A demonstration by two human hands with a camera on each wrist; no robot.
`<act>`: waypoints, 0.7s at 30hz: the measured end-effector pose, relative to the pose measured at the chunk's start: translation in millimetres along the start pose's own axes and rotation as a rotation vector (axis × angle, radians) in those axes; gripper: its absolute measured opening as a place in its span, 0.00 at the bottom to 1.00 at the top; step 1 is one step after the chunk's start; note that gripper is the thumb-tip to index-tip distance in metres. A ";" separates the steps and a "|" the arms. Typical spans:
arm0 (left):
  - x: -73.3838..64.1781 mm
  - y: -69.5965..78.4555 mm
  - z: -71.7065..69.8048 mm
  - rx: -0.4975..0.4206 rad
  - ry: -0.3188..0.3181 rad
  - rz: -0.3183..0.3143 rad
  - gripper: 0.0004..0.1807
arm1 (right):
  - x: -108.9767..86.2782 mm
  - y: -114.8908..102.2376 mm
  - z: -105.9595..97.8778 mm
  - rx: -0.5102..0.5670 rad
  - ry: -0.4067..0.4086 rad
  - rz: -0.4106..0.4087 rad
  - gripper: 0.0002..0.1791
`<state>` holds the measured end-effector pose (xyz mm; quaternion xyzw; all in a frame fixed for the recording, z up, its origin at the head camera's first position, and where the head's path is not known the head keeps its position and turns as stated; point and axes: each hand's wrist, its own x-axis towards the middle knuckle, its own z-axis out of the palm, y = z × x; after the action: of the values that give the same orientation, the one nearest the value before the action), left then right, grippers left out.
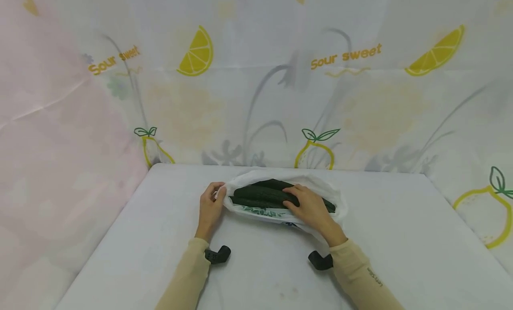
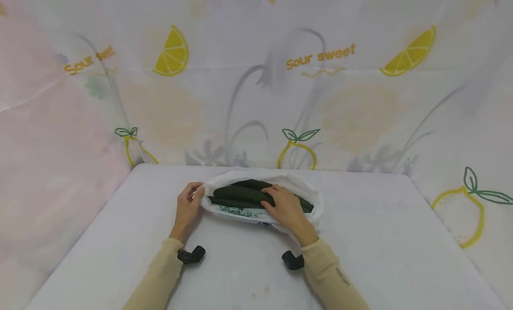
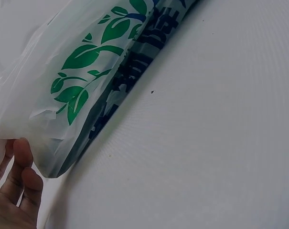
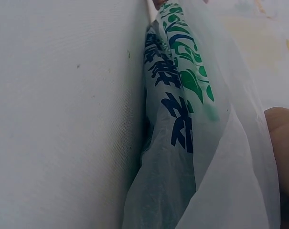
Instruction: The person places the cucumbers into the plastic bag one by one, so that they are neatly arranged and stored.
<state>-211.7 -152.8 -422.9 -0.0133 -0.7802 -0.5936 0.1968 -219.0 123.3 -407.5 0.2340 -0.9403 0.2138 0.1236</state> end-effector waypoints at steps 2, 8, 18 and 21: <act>1.0 0.3 -0.7 -0.001 -0.001 0.000 0.12 | 1.6 0.1 -0.6 -0.011 -0.003 -0.009 0.20; 1.9 0.5 1.3 -0.014 -0.017 -0.019 0.12 | 1.3 2.1 -3.7 -0.032 -0.038 -0.013 0.22; 0.2 -0.7 3.2 0.025 0.001 -0.012 0.14 | -2.7 5.2 -0.9 0.011 -0.019 -0.029 0.22; 2.0 -3.3 1.6 0.022 0.022 0.001 0.14 | 0.2 5.5 -2.5 0.034 -0.031 -0.041 0.22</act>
<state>-214.9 -152.7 -425.7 -0.0048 -0.7846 -0.5848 0.2058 -221.6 128.8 -407.1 0.2586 -0.9334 0.2235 0.1095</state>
